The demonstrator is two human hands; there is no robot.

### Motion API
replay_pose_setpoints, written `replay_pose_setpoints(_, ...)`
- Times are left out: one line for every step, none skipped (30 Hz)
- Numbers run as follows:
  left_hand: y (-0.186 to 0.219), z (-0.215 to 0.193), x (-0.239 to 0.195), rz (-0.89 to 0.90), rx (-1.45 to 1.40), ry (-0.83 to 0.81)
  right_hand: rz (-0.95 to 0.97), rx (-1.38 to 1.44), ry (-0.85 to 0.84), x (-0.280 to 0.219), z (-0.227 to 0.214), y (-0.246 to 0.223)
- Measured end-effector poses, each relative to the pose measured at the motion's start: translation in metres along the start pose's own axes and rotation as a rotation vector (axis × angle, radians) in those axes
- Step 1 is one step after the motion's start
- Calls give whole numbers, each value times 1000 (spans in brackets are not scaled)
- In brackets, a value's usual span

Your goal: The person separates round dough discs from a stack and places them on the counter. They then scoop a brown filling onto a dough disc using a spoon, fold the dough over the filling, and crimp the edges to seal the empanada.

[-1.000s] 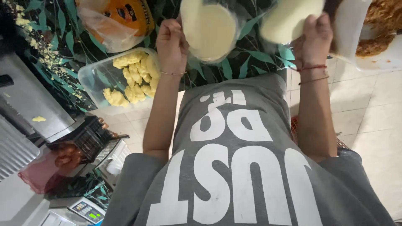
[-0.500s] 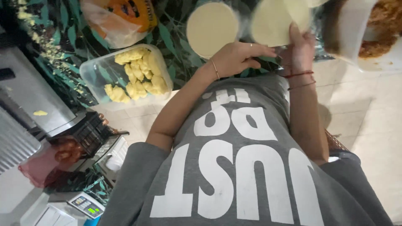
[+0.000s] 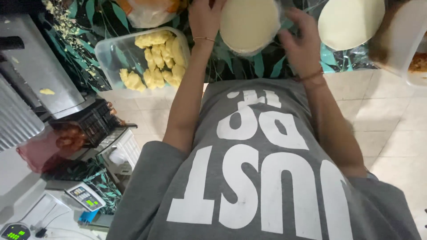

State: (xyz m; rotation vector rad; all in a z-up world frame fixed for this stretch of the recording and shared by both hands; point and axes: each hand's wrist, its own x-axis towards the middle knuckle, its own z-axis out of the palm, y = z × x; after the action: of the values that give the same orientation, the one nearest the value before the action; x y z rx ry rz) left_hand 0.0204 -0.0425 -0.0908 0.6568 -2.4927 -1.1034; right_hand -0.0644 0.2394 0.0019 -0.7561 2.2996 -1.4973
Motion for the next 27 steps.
replay_pose_setpoints(7,3,6,5,70,51,-6,-65,-101,9,10,17)
replay_pose_setpoints(5,7,9,12,68,57,-14,-67,-97,17,23,24)
replay_pose_setpoints(2,9,6,-18,22,17,-16,-81,-122,20,36,30)
replay_pose_setpoints(0,11,3,-47,-25,-23,-18,-94,-146,23,49,35)
replay_pose_setpoints(1,14,0,-50,-23,-23,-17,-93,-149,21,57,37)
replay_pose_setpoints(1,18,-3,-55,57,-51,57,-153,-140,18,64,38)
replay_pose_setpoints(1,24,0,-50,135,-79,128,-215,-123,19,72,41)
replay_pose_setpoints(44,2,0,-44,134,-81,128,-216,-117,15,78,51)
replay_pose_setpoints(89,-17,-2,97,-93,-122,85,-261,-79,9,80,61)
replay_pose_setpoints(133,-36,-3,237,-322,-164,40,-307,-42,4,82,71)
replay_pose_setpoints(130,-31,-20,235,-328,-168,46,-311,-42,1,81,77)
replay_pose_setpoints(128,-26,-37,195,-268,-322,65,-319,-10,-1,81,83)
replay_pose_setpoints(124,-20,-49,164,-206,-473,79,-328,28,1,80,90)
replay_pose_setpoints(144,-32,-42,171,-212,-474,79,-334,35,10,59,62)
replay_pose_setpoints(163,-45,-36,204,-380,-536,-68,-214,10,18,40,33)
replay_pose_setpoints(182,-58,-30,236,-550,-596,-214,-93,-13,26,22,4)
replay_pose_setpoints(163,-50,-30,229,-551,-591,-213,-92,-21,19,9,20)
replay_pose_setpoints(144,-42,-31,48,-676,-486,-118,-29,-79,12,-5,36)
replay_pose_setpoints(124,-37,-31,-134,-785,-376,-26,42,-137,5,-15,52)
replay_pose_setpoints(108,-34,-20,-140,-778,-369,-28,51,-144,10,-20,72)
replay_pose_setpoints(94,-29,-7,-74,-495,-215,136,-141,29,15,-28,92)
replay_pose_setpoints(81,-24,7,-7,-212,-63,294,-335,207,20,-38,111)
replay_pose_setpoints(54,-10,6,-2,-211,-57,287,-334,209,28,-36,128)
replay_pose_setpoints(26,3,6,-47,-81,-103,261,-334,267,36,-34,145)
replay_pose_setpoints(-2,16,4,-96,50,-154,240,-332,322,41,-30,161)
replay_pose_setpoints(-6,17,6,-95,51,-154,240,-331,322,43,-26,170)
replay_pose_setpoints(-10,19,5,-70,63,-118,214,-330,403,42,-23,180)
